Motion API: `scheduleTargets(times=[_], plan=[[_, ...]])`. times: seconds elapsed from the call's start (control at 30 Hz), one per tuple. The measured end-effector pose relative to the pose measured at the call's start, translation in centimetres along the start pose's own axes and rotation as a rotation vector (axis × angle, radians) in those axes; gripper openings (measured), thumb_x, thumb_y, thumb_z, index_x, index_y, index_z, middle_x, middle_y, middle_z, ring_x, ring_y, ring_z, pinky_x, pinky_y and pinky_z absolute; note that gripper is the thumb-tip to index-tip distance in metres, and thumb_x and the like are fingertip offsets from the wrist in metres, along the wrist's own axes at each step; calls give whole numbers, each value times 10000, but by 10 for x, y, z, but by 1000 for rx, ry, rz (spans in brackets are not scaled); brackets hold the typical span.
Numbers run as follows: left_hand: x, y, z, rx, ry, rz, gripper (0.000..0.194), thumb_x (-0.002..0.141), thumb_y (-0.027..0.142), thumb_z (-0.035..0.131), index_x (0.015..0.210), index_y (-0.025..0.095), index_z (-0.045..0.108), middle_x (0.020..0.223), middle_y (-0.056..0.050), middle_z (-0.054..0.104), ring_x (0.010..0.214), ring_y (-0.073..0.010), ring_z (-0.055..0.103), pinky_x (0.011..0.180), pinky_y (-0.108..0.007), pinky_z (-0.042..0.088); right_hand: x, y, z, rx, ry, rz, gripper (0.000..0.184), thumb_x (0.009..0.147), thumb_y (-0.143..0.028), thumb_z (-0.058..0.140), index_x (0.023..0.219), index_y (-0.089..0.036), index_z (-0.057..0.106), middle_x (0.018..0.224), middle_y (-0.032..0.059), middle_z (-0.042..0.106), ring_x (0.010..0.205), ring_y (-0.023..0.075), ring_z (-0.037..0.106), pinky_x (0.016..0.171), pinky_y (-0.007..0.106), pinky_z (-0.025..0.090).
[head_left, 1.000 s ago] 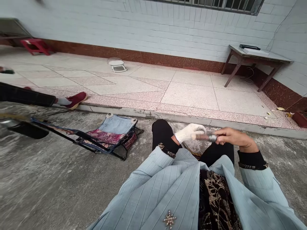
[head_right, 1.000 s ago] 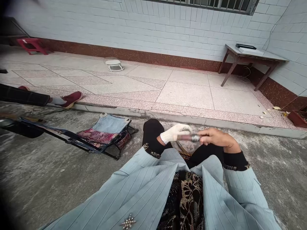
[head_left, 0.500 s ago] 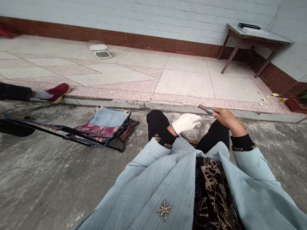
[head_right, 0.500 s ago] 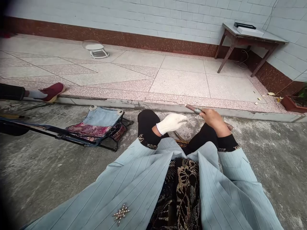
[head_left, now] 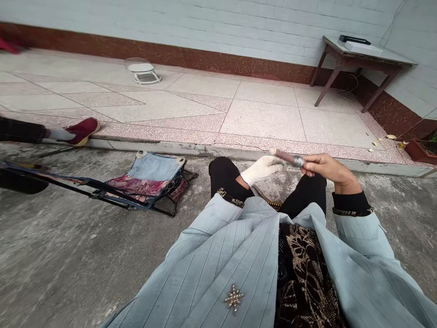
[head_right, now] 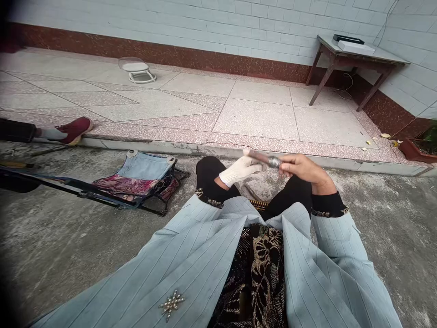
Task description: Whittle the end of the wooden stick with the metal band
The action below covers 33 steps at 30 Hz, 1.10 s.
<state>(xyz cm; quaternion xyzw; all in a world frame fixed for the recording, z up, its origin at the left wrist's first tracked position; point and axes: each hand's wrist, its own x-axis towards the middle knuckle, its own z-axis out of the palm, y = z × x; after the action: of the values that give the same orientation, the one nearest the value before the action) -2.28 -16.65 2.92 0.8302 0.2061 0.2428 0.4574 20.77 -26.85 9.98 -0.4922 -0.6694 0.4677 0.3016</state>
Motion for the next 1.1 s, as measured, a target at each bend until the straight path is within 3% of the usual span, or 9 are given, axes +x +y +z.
scheduleTargets(times=[0.1,0.2,0.37,0.6,0.87,1.1], plan=[[0,1,11,54,7,-34,275,916,304,487,1003,133,685,927,-23,700,801,-126,615,768,-255,482,8,-9,0,97,246,-57,303,836,-447,657,839,-144,664,734,21,588,588,89,464,553,238,372],[-1,3,16,159,-43,-2,258,919,279,484,1002,144,688,890,-10,694,766,-117,598,756,-245,461,18,-10,2,147,369,-71,273,820,-425,660,816,-153,640,744,27,596,580,87,474,535,234,365],[-6,10,11,332,-99,129,234,910,234,491,1010,164,690,915,-10,707,810,-132,618,783,-249,442,34,6,2,32,569,11,272,763,-419,663,792,-151,627,666,16,581,521,79,437,489,229,338],[-12,20,8,340,-80,130,210,898,226,488,930,161,685,809,15,683,727,-114,597,716,-231,411,42,25,0,9,594,23,321,760,-420,634,888,-128,666,673,17,584,502,79,444,480,230,337],[-13,23,10,435,-41,152,256,927,277,467,958,165,695,807,1,689,735,-132,600,694,-240,397,41,38,0,-366,647,34,275,831,-322,577,983,-152,731,697,20,633,565,110,502,560,258,377],[-15,19,14,389,-67,149,262,932,285,464,959,168,697,837,-1,693,749,-128,607,732,-239,418,42,33,5,152,634,-28,405,774,-485,698,998,-149,714,767,44,651,519,83,479,466,242,358]])
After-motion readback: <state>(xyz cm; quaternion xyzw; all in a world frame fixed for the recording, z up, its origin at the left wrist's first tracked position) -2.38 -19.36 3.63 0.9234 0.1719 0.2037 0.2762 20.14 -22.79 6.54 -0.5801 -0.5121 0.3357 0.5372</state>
